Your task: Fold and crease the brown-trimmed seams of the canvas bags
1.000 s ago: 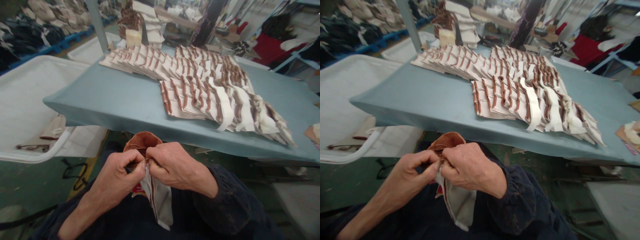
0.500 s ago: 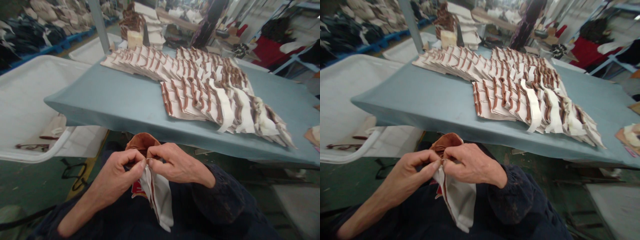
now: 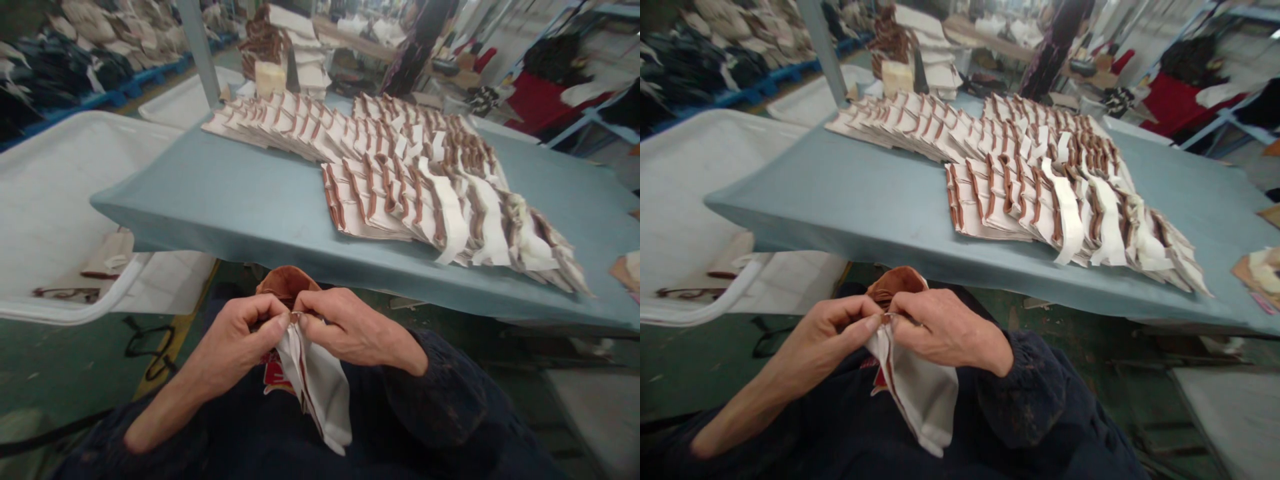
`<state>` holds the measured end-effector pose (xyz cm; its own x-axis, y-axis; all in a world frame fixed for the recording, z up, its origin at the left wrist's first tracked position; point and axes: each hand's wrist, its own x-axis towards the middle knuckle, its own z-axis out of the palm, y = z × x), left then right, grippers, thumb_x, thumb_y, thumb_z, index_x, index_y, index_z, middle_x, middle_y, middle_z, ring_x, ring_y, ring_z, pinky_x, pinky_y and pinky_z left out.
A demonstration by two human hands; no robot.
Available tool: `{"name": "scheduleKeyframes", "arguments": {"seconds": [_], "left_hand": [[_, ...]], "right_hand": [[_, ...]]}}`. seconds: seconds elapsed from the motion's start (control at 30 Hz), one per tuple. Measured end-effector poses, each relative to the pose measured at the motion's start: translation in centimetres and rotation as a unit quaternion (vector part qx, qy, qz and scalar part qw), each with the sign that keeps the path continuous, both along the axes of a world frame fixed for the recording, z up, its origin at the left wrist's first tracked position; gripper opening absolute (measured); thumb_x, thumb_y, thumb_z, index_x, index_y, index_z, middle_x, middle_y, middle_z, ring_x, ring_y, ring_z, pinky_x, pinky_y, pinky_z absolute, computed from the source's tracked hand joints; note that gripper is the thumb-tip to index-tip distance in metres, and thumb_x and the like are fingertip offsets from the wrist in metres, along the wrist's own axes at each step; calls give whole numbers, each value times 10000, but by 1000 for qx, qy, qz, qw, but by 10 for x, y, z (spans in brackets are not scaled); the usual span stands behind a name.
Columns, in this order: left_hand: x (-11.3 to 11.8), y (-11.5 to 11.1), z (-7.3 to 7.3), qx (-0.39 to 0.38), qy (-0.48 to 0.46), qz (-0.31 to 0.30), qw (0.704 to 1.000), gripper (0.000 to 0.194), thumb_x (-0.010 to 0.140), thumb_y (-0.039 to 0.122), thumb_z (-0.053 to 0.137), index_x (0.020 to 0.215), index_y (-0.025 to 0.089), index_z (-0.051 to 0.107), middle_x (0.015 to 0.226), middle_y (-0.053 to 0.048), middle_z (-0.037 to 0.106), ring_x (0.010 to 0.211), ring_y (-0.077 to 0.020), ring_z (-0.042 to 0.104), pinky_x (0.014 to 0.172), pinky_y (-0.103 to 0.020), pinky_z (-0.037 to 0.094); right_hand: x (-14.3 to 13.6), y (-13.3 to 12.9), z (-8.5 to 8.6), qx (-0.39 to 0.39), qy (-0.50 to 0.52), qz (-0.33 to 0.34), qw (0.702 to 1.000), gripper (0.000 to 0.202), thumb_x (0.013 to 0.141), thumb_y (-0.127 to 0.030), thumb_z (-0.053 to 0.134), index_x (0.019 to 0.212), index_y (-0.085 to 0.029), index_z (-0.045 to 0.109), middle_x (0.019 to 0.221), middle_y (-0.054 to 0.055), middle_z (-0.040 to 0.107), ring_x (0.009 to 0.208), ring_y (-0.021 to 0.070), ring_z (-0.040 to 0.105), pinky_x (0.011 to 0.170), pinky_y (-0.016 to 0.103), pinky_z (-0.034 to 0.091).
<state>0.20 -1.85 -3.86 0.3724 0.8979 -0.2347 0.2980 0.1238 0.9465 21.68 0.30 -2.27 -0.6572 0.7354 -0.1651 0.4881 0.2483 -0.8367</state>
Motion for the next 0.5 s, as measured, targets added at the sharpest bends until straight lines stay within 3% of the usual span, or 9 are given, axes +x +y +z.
{"name": "scheduleKeyframes", "arguments": {"seconds": [0.17,0.5], "left_hand": [[-1,1,0,0,-4,-11,1000,345,904,443,615,717,157,660,671,2,593,640,-145,508,603,-234,420],[-1,3,0,-31,1,-9,999,378,902,508,626,721,177,633,660,19,529,610,-142,464,561,-234,384]], "right_hand": [[1,2,-2,-27,39,-16,999,242,1032,-299,541,809,-204,547,714,-55,507,678,120,458,678,284,318],[2,5,-6,-20,28,-2,999,153,965,-184,517,814,-206,527,687,-61,472,652,118,406,673,285,302]]}}
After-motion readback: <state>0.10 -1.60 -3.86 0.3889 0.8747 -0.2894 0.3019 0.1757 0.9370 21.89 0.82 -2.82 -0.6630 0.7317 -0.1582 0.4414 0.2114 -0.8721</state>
